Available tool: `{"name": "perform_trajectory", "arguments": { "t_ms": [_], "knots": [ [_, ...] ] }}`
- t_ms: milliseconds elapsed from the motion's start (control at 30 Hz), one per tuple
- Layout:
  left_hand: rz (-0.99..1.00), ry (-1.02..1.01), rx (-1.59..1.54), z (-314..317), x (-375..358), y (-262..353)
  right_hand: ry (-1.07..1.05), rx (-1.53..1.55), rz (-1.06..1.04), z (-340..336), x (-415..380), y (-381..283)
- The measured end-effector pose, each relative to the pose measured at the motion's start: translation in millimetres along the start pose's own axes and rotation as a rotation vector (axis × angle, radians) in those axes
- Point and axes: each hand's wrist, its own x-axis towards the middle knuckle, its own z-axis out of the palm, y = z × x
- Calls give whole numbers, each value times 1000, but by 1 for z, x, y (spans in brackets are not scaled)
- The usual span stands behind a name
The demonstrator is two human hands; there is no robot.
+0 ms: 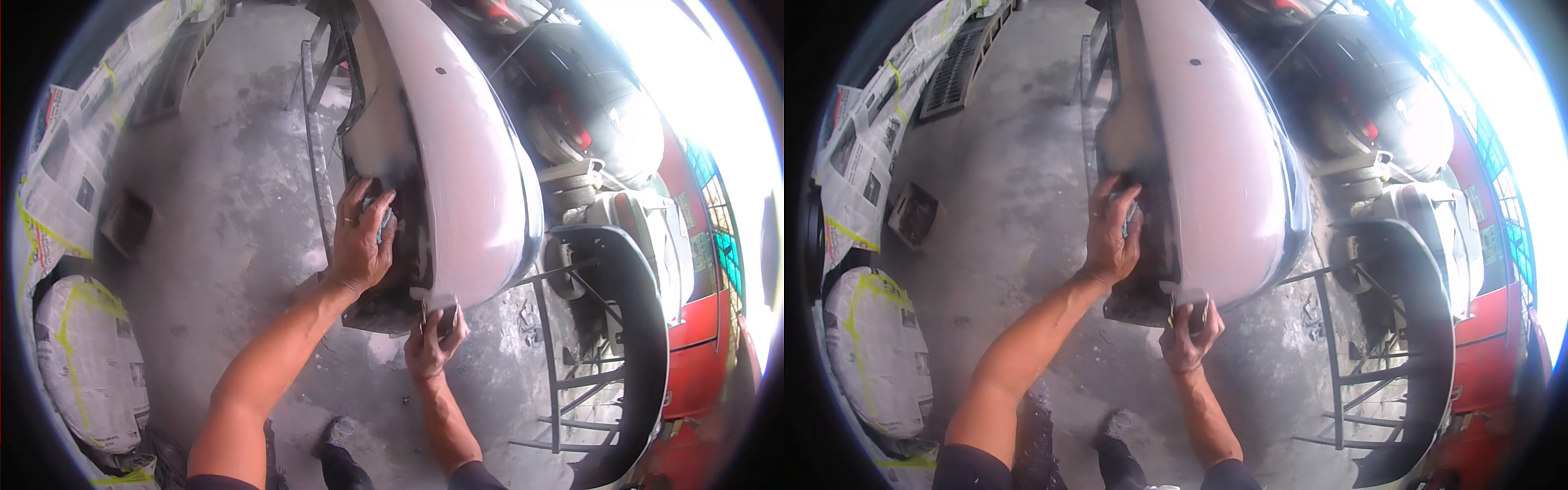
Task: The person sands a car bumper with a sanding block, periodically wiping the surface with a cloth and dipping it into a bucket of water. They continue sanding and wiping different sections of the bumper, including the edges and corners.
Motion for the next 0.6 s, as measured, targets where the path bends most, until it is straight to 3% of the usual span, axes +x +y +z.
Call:
{"name": "perform_trajectory", "arguments": {
  "t_ms": [133, 167, 267, 400, 467, 533, 600],
  "knots": [
    [-27, -25, 1, -6, 4, 8, -295, -66, -11, -26, 129, -30],
    [-49, -13, -10, -6, 5, 10, -285, -73, -49, -18, 157, -32],
    [-116, -44, -58, -5, 3, 6, -327, -125, -139, 22, 239, -45],
    [-63, -4, -53, -10, 8, 5, -379, -183, -166, 123, 348, -41],
    [-85, 0, -51, -10, 9, 5, -419, -194, -148, 134, 360, -38],
    [-79, -2, -39, -12, 8, 7, -314, -192, -288, 130, 355, -41],
    [-97, -30, -39, -19, 8, 9, -411, -159, -281, 66, 296, -48]
  ]
}}
